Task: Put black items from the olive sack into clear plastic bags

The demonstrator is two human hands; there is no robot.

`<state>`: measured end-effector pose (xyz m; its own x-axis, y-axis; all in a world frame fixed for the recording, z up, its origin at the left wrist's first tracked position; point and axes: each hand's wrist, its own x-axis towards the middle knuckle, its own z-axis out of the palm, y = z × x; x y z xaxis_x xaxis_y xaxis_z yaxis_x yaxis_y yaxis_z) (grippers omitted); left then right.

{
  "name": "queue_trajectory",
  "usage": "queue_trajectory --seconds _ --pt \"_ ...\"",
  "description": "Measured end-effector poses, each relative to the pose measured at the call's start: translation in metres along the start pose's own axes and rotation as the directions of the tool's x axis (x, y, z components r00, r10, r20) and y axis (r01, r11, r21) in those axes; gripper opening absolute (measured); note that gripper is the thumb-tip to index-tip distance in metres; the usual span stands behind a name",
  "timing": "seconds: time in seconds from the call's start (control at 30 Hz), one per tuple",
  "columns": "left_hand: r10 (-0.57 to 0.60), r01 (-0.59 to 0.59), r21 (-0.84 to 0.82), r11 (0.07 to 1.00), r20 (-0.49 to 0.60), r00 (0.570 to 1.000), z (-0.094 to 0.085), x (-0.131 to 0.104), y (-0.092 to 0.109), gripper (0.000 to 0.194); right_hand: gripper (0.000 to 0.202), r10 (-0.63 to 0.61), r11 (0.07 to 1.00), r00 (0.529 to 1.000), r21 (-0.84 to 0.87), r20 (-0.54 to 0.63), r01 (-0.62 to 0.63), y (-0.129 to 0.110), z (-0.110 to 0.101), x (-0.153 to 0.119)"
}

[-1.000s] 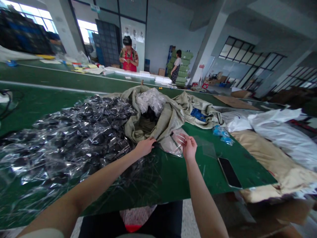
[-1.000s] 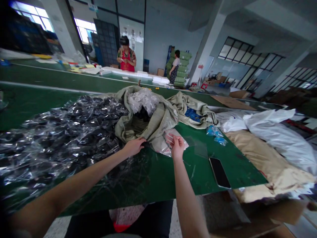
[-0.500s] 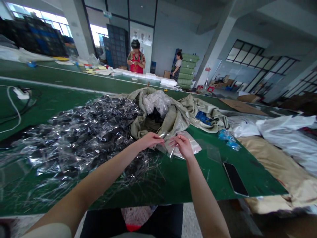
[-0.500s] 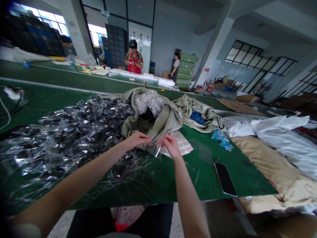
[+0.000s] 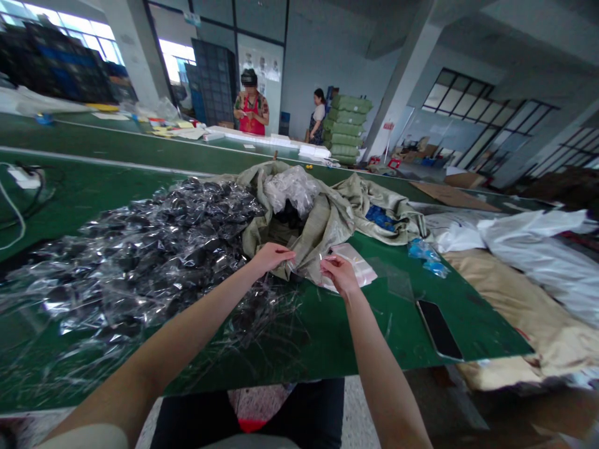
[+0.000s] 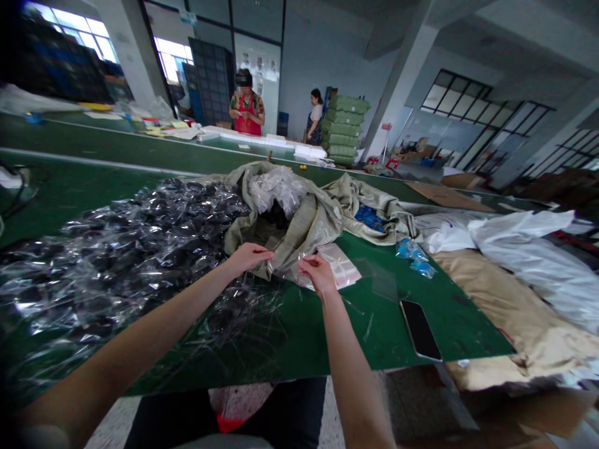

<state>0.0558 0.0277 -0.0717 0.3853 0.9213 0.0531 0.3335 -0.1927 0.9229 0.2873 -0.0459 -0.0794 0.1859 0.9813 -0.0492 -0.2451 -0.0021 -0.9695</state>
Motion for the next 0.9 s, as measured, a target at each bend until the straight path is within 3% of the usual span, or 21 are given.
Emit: queue_trajectory --seconds 0.1,0.17,0.27,0.37,0.47,0.57,0.63,0.77,0.9 --pt "0.077 -0.069 0.058 0.996 -0.144 0.987 0.004 -0.008 0.007 0.045 0.036 -0.032 0.999 0.997 -0.033 -0.075 0.029 0.001 0.005 0.002" --pt "0.229 -0.189 0.200 0.961 -0.206 0.951 0.011 -0.020 0.013 0.056 0.035 -0.045 0.998 0.991 -0.056 -0.125 0.038 0.002 0.008 0.004" --pt "0.452 -0.385 0.467 0.796 -0.035 0.891 0.026 -0.037 0.021 0.071 0.034 -0.044 0.995 0.985 -0.092 -0.168 0.029 0.007 0.014 0.005" --pt "0.419 -0.397 0.567 0.722 0.098 0.903 0.034 -0.036 0.025 0.046 0.035 -0.025 0.989 0.989 -0.150 -0.146 0.003 0.011 0.018 0.002" --pt "0.348 -0.350 0.501 0.791 0.102 0.932 0.027 -0.019 0.027 0.027 0.036 -0.055 0.974 0.990 -0.226 -0.128 0.025 0.007 0.017 -0.004" --pt "0.282 -0.308 0.312 0.899 0.127 0.951 0.012 -0.001 0.030 0.018 0.038 -0.164 0.953 0.976 -0.278 -0.145 0.119 -0.006 0.012 -0.010" --pt "0.241 -0.274 0.196 0.941 0.177 0.954 0.004 0.005 0.033 0.019 0.041 -0.229 0.929 0.971 -0.313 -0.062 0.199 -0.014 0.009 -0.013" --pt "0.235 -0.258 0.046 0.965 0.286 0.929 -0.001 0.007 0.035 0.028 0.029 -0.222 0.894 0.953 -0.347 0.205 0.283 -0.025 0.010 -0.015" --pt "0.263 -0.276 -0.018 0.961 0.371 0.891 -0.003 0.009 0.035 0.033 0.035 -0.133 0.926 0.957 -0.313 0.259 0.214 -0.026 0.015 -0.012"
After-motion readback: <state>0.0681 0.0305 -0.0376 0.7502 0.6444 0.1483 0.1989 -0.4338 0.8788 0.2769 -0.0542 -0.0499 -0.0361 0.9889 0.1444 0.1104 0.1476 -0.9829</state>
